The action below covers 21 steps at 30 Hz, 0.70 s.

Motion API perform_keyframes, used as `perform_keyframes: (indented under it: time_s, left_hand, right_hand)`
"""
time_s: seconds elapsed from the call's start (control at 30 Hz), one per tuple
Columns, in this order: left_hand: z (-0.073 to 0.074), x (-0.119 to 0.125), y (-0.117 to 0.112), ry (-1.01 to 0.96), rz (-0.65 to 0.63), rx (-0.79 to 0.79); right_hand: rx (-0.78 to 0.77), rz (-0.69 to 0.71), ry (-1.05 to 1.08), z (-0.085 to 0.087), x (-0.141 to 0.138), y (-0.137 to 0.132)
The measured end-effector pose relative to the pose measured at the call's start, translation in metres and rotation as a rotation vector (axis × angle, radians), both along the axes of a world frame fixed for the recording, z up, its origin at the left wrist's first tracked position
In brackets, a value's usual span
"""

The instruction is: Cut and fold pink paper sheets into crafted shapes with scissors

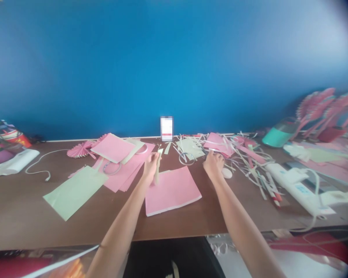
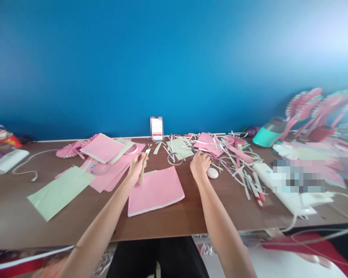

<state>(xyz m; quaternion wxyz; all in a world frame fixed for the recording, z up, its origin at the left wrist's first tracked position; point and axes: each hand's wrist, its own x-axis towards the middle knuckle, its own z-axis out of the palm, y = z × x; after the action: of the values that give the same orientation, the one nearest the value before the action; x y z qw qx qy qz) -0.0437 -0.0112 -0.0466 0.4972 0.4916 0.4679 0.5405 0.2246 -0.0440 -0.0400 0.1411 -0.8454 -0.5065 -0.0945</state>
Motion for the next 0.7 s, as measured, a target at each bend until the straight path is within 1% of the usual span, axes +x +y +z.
perform_keyframes:
  time_s: [0.07,0.13,0.23,0.3,0.37,0.43,0.53,0.63,0.7]
  left_hand:
    - [0.005,0.001,-0.004,-0.033,-0.036,0.013]
    - [0.01,0.003,-0.007,-0.111,-0.102,0.015]
    - [0.012,0.005,-0.008,-0.178,-0.167,0.034]
    - [0.011,0.006,-0.008,-0.16,-0.156,0.052]
    - [0.009,0.006,-0.007,-0.145,-0.133,0.07]
    - [0.008,0.005,-0.005,-0.18,-0.127,0.086]
    - [0.007,0.006,-0.002,-0.275,-0.125,0.07]
    - [0.008,0.006,-0.002,-0.272,-0.078,0.049]
    - [0.01,0.006,-0.004,-0.234,-0.041,0.049]
  right_hand:
    - [0.006,0.002,0.001,-0.002,-0.001,0.0]
    - [0.031,-0.006,0.006,-0.004,-0.003,0.001]
    - [0.085,0.016,0.003,-0.003,-0.005,0.001]
    - [0.12,0.073,0.019,-0.002,-0.007,0.002]
    - [0.154,0.143,0.08,0.0,-0.012,0.003]
    - [0.214,0.231,0.159,0.0,-0.018,0.005]
    - [0.331,0.386,0.286,-0.004,-0.031,0.007]
    - [0.342,0.498,0.431,-0.008,-0.042,0.008]
    - [0.326,0.544,0.48,-0.009,-0.047,0.008]
